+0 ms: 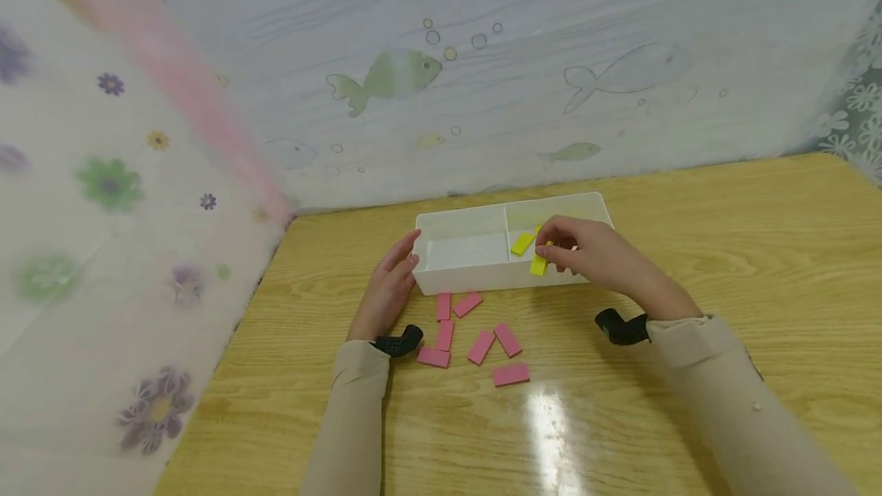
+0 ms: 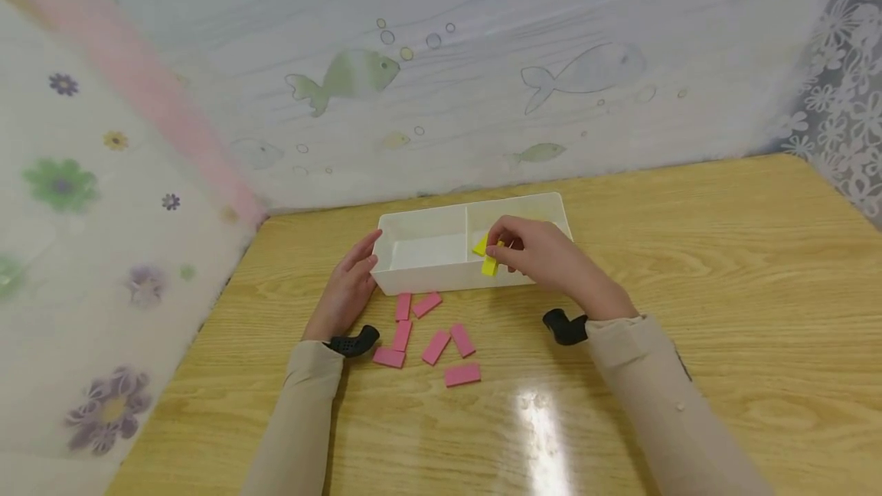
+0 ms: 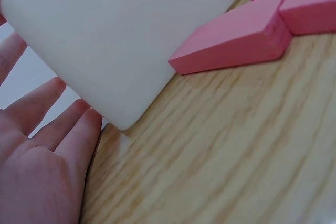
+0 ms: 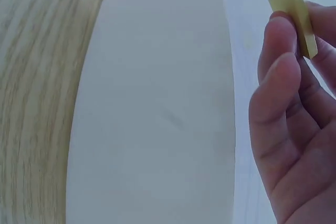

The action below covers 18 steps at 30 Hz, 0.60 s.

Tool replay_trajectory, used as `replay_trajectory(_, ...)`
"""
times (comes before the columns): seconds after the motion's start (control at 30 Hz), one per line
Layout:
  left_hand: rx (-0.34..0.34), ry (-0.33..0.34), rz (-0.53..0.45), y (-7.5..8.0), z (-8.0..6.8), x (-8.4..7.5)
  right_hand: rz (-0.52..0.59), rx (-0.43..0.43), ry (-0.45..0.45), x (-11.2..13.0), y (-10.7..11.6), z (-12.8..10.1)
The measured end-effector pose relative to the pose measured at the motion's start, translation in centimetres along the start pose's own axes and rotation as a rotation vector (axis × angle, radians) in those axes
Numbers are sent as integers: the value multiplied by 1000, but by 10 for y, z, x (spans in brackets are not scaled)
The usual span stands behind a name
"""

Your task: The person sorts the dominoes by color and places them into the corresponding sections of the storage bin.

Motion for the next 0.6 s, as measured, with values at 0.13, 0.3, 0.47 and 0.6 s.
replay_trajectory(0.13,-2,2,1,-1,0,-1,-8,-27,11,-4,7,-1)
replay_trajectory(0.3,-4,6,4,-1,0,-1,-28,-64,4,-10,14,-2)
replay_trajectory(0.47,-3,7,6,0,0,-1,-54,-124,-13,-15,20,-4)
replay_trajectory(0.6,0,3,8,-1,0,-1,-51,-163,-36,-18,26,-6)
Point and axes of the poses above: each hand's wrist, its own z-axis towards the middle knuckle, its own y-axis out of the back of the hand, x = y × z, the point moved 4 cm from there along z, towards the middle knuckle, and after that the axes turned 10 degrees about y, right-handed, at the moved point
